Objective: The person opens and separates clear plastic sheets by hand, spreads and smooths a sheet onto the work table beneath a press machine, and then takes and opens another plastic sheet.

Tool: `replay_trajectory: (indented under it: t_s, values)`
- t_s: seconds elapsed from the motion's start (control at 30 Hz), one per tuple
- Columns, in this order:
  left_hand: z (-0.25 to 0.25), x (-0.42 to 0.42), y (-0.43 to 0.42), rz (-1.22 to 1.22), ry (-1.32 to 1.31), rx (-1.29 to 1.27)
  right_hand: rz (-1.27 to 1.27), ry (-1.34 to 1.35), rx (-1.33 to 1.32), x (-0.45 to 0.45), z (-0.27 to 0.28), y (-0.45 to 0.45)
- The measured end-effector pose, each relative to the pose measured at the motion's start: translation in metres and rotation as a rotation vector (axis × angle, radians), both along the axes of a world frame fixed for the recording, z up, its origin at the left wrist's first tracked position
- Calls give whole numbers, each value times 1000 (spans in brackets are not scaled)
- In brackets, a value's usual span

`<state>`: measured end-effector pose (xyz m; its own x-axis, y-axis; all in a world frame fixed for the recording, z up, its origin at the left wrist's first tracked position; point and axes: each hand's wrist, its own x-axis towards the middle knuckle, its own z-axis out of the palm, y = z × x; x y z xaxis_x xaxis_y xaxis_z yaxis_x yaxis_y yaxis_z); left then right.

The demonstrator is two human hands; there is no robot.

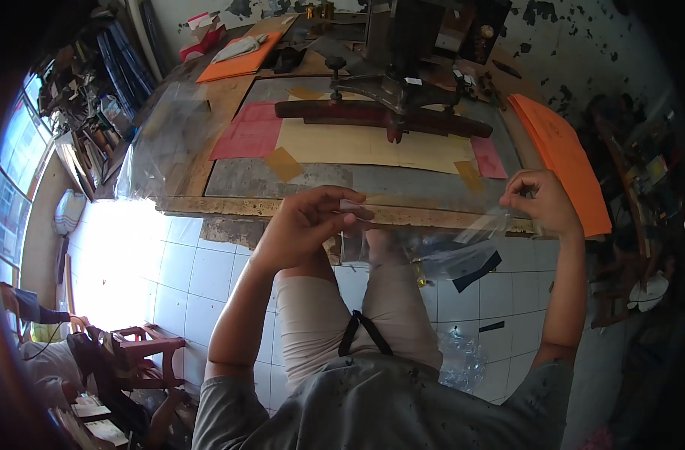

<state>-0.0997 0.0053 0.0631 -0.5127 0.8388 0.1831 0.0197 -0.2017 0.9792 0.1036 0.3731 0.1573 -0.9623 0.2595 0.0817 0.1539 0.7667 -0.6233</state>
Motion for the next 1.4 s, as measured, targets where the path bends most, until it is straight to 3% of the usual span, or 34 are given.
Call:
replay_trajectory:
  t_s: [0.37,0.87,1.2,1.4]
  values:
    - [-7,9,15,143,27,7,-31,9,-77,5,-2,5]
    - [-5,-1,15,203,88,-75,112,-4,-80,4,2,5]
    - [4,-19,4,252,185,-103,216,69,75,5,7,-5]
    - [14,-25,-1,271,181,-143,43,-60,91,-1,22,-21]
